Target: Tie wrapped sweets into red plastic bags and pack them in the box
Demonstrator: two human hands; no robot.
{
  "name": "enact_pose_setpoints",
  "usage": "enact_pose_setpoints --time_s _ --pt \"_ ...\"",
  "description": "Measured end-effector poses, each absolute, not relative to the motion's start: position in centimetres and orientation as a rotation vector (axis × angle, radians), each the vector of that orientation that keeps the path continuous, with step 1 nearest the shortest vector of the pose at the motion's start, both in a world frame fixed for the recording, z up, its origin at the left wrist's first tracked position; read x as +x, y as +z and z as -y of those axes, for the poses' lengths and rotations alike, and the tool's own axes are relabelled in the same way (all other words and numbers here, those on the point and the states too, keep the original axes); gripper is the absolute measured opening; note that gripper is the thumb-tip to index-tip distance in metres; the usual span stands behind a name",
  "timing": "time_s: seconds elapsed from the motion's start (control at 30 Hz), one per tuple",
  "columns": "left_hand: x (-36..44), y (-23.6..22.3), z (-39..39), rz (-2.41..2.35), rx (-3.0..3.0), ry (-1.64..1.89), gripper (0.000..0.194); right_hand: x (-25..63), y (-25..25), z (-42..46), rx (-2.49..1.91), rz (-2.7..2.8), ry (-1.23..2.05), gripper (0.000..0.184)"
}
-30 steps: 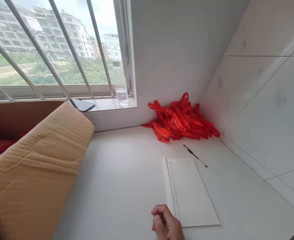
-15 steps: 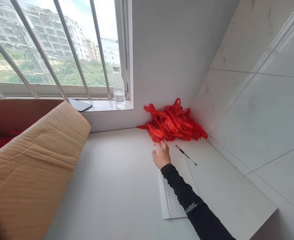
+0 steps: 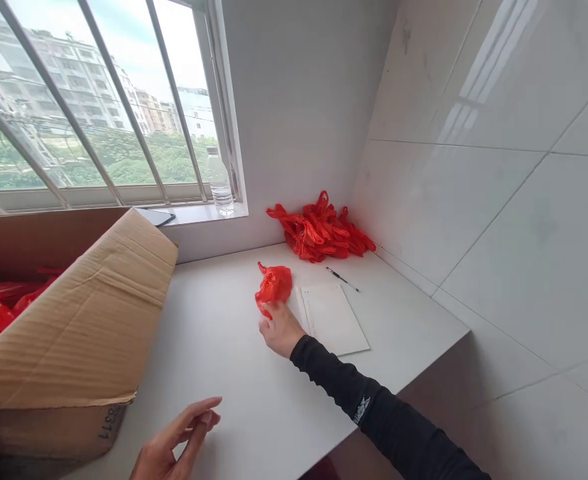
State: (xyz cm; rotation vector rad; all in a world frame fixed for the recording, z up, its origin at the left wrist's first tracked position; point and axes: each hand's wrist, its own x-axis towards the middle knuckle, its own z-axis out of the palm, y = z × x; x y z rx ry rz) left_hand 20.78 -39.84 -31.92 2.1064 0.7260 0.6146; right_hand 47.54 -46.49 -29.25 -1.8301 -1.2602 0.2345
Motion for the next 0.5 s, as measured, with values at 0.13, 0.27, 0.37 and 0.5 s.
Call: enact_pose_setpoints --time_s 0.13,0.27,0.37,0.5 --pt "21.9 -32.7 41.2 -0.823 2.071 0.741 0.032 40.0 -28.9 54.1 -1.649 1.357 0.368 0.043" --pt "21.6 -33.1 41.8 -0.859 2.12 0.759 0.03 34.6 -30.5 62.1 -1.646 1.285 0.506 0.033" --pt "20.8 -33.2 41.8 -0.83 2.141 0.744 0.033 32.7 -33.3 66.3 -1.732 1.246 0.662 0.033" --pt "20.1 -33.2 41.6 -0.736 2.125 0.792 0.035 32.9 -37.6 67.2 -1.892 1.319 0.804 0.032"
